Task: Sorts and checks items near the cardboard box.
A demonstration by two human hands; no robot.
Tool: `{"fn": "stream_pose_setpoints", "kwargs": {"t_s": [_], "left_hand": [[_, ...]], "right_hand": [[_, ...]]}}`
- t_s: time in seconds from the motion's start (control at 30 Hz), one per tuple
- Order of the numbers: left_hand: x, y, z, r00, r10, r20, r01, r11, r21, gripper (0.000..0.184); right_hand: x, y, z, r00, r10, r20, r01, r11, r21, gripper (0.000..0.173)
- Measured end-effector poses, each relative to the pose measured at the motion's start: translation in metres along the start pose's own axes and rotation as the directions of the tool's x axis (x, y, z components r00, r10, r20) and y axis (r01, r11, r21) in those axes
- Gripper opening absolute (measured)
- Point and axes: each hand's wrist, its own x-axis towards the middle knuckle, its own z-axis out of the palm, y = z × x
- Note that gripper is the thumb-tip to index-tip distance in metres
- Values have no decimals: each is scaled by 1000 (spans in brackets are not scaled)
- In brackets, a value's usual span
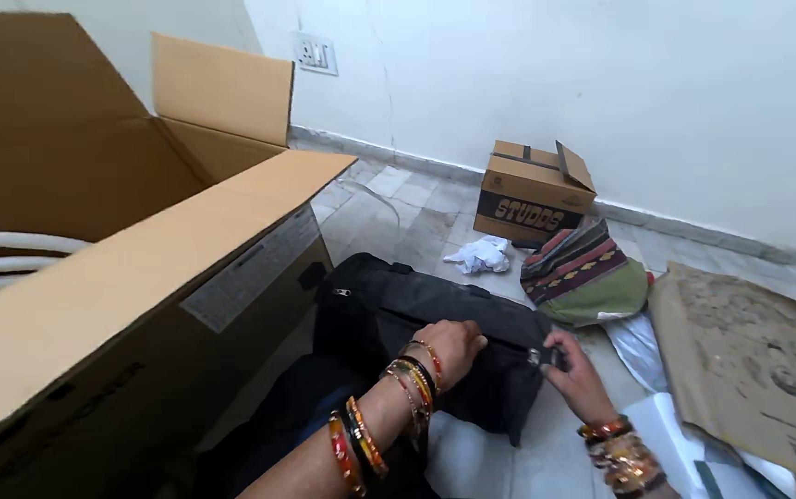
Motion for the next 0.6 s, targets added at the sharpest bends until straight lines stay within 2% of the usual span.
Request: {"fn": "stream_pose_setpoints", "kwargs": {"t_s": [0.1,0.17,0.2,0.27,0.33,0.4,0.47,0.53,0.6], "left_hand": [[-17,-32,-9,973,0,-232,-5,1000,-20,42],[-21,-60,-8,917,-37,-397,62,997,51,35],[-21,-76,-7,889,-79,-451,122,990,68,37],[-21,-106,-4,836,-205,-509,234,972,-7,48],[-20,-137,-2,758,-319,-569,286,946,-151,56],[-21,-163,0,719,-384,-579,305,923,-233,62],[-21,-180,2,728,-414,-547,302,909,-287,65],[-20,-189,2,757,-436,-487,294,893,-342,64],[-21,-187,2,792,-413,-450,248,891,-382,59]], "right_hand": [[0,3,-20,999,11,53,-7,996,-85,41],[1,1,-25,996,19,82,-3,982,-189,43],[3,-1,-26,996,13,87,8,971,-240,43],[6,-6,-27,995,0,98,33,941,-338,44],[11,-13,-30,991,13,136,48,896,-442,45],[18,-25,-32,980,92,178,25,825,-565,45],[22,-44,-28,981,131,141,2,726,-688,41],[24,-67,-14,999,20,40,16,676,-737,35],[34,-86,12,986,-159,48,148,717,-681,33]]}}
